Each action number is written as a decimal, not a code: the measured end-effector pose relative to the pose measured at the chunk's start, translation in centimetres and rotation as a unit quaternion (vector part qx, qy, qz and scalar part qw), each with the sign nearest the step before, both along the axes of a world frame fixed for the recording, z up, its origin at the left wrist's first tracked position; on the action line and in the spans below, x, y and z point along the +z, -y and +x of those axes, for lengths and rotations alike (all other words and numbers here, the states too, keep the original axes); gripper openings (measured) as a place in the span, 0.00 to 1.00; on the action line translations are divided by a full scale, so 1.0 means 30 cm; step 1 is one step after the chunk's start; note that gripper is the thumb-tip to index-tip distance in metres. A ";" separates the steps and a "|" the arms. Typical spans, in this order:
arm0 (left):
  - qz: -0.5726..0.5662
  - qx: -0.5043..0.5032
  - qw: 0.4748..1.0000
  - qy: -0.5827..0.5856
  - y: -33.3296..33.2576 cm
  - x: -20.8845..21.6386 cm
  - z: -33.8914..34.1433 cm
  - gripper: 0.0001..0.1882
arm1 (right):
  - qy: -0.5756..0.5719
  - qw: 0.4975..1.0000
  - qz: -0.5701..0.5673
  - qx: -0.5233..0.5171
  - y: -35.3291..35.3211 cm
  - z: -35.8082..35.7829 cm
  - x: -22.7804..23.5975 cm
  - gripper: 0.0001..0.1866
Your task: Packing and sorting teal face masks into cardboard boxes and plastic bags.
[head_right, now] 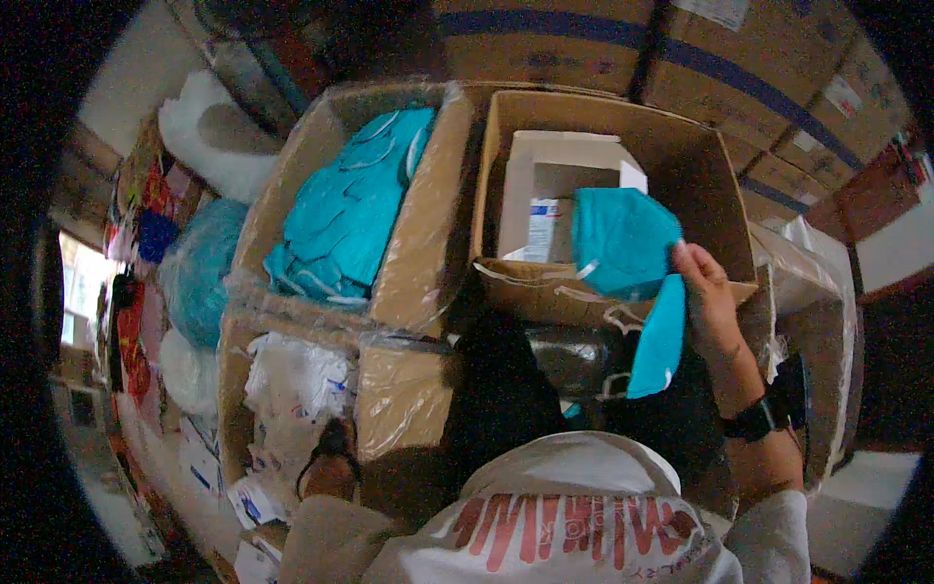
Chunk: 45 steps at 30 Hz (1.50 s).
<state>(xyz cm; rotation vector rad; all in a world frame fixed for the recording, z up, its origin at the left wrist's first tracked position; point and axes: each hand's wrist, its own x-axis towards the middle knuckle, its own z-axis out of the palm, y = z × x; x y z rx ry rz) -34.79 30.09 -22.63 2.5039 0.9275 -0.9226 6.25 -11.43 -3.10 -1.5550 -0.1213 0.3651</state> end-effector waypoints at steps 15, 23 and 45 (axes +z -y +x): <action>0.090 0.150 0.893 0.414 -0.044 0.400 0.106 0.15 | -0.032 0.993 0.086 0.075 0.018 -0.081 0.008 0.12; 0.105 0.299 0.780 0.539 -0.047 0.342 0.173 0.12 | -0.020 0.989 0.122 0.078 0.071 -0.080 -0.026 0.12; -0.657 0.209 0.512 0.512 1.060 0.487 0.949 0.28 | 0.028 0.973 0.096 -0.207 0.053 -0.009 -0.191 0.12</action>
